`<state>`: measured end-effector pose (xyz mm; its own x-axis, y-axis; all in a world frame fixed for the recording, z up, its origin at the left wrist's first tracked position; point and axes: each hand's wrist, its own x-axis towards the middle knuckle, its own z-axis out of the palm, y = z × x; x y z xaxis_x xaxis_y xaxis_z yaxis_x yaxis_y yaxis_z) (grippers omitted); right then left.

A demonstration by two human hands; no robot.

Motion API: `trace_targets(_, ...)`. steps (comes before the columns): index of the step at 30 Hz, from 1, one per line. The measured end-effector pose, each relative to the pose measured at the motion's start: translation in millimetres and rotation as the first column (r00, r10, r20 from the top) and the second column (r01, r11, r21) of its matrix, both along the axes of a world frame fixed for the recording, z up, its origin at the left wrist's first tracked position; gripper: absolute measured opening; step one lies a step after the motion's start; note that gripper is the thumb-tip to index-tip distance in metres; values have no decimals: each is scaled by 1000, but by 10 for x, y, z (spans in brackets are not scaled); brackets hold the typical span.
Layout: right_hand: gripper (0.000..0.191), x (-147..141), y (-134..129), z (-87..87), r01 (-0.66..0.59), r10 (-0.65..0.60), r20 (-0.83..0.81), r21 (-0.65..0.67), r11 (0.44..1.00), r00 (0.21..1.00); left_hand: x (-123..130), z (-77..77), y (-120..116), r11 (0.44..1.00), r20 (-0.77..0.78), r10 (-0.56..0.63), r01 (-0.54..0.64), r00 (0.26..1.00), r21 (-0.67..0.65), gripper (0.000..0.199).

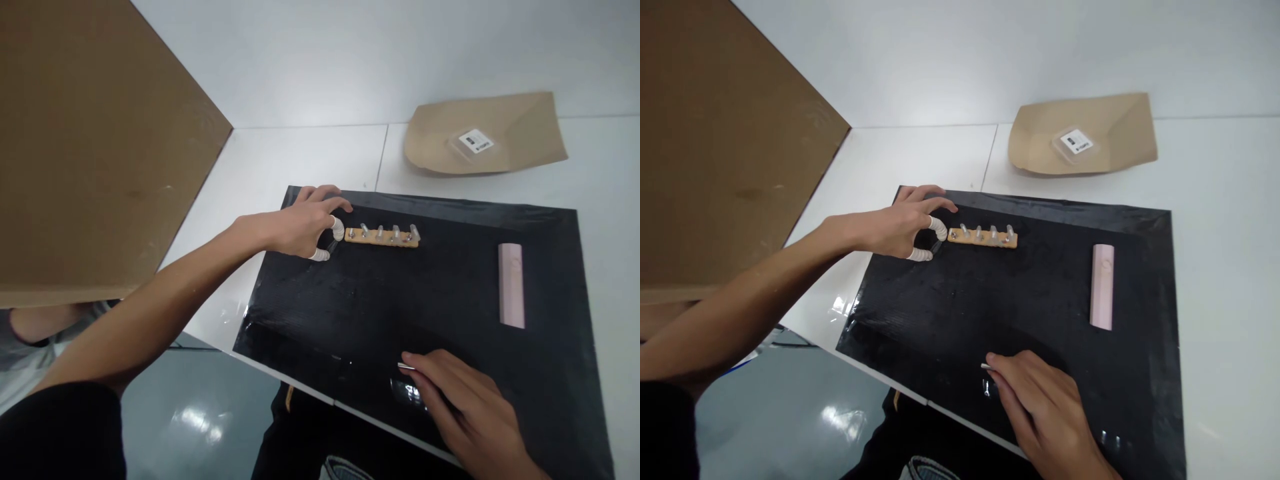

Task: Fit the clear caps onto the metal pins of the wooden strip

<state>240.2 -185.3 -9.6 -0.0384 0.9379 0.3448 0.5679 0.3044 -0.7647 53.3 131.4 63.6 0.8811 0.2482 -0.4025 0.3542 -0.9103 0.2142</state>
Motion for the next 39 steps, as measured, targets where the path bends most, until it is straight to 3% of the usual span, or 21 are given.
trace_targets(15,23,1,-16,-27,1,-1,27,4,1000,1000,-91,-34,-98,997,117,-22,14,993,73,12)
trace_targets(23,27,-4,-5,-21,-17,17,-5,11,1000,1000,-142,-34,-59,996,112,-11,1,994,89,18)
trace_targets(29,26,-13,10,9,-8,9,-22,14,1000,1000,-178,-37,-41,996,112,8,-17,994,83,33)
trace_targets(39,26,-5,-14,-30,-12,12,-15,17,1000,1000,-188,-22,-87,993,78,1,-11,997,119,22)
